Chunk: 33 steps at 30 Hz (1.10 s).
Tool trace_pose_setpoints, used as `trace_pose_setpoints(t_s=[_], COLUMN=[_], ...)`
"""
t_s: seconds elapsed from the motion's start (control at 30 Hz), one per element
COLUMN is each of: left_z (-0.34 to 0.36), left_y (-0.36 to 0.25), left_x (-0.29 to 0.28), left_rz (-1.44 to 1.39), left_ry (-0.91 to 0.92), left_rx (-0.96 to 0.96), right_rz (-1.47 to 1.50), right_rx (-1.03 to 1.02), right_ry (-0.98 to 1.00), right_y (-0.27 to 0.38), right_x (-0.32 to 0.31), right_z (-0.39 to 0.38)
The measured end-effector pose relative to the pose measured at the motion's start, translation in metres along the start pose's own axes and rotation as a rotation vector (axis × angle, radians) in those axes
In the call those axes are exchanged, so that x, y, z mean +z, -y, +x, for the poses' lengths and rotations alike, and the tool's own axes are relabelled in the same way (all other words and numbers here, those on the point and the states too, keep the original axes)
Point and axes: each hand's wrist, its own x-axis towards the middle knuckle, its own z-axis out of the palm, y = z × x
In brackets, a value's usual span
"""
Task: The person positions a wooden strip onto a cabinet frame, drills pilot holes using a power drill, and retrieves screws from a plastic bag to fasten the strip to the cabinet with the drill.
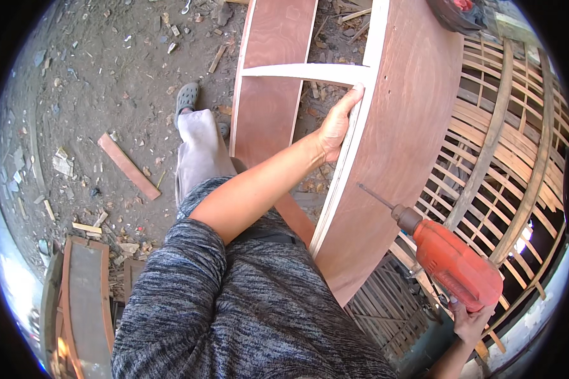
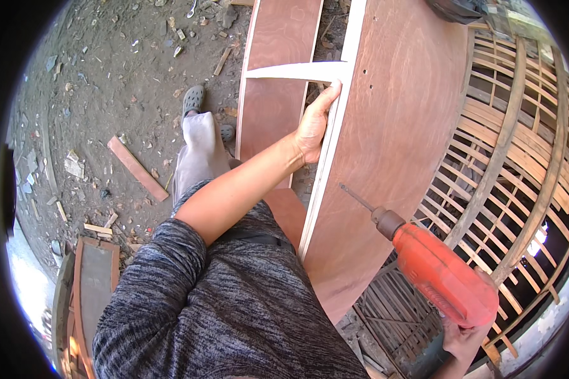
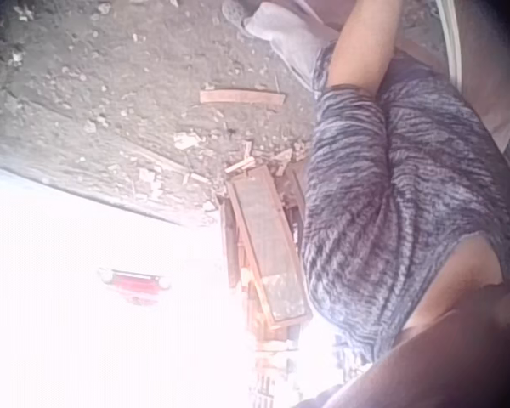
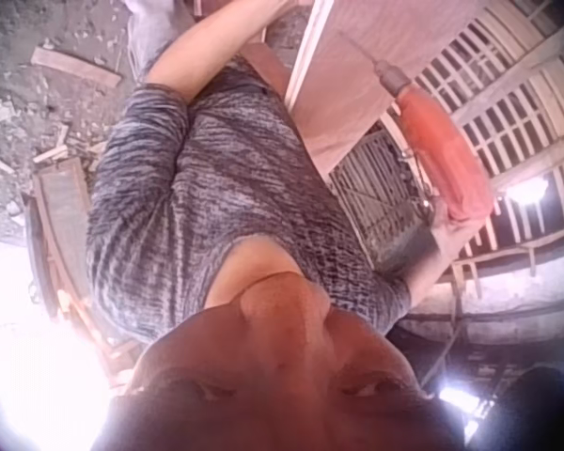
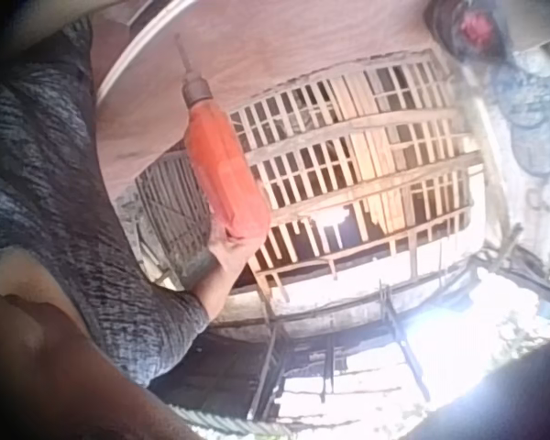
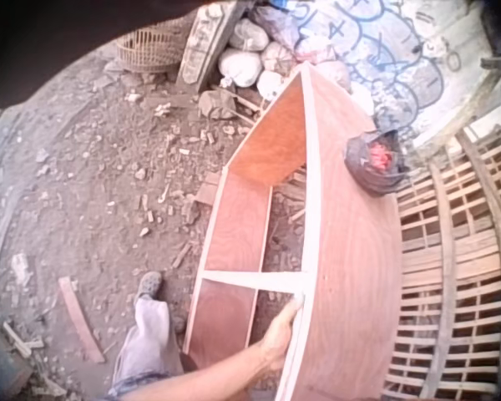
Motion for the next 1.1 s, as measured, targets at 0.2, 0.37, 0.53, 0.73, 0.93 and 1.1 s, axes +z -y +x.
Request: trace_pose_setpoints(t_s=[0.2, 0.37, 0.53, 0.73, 0.93, 1.1], left_z=[-0.002, -0.005, -0.014, 0.027, 0.077, 0.053], left_y=[0.0, -0.003, -0.027, -0.091, -0.074, -0.101], left_x=[0.011, 0.015, -0.017, 0.006, 0.033, -0.003], left_rz=[0.004, 0.038, 0.564, 0.765, 0.965, 0.786], left_ry=[-0.06, -0.06, -0.27, -0.852, -0.699, -0.813], left_rx=[0.023, 0.011, -0.102, 1.131, 1.038, 1.261], right_rz=[0.052, 0.066, 0.107, -0.073, 0.023, 0.078], right_rx=[0.002, -0.05, -0.103, -0.155, -0.081, 0.041], right_ry=[0.024, 0.019, -0.011, 0.051, 0.014, -0.027], right_y=[0.009, 0.011, 0.002, -0.006, 0.003, 0.006], right_x=[0.001, 0.004, 0.004, 0.0, 0.005, 0.006], right_z=[0.006, 0.009, 0.007, 0.0, 0.003, 0.003])
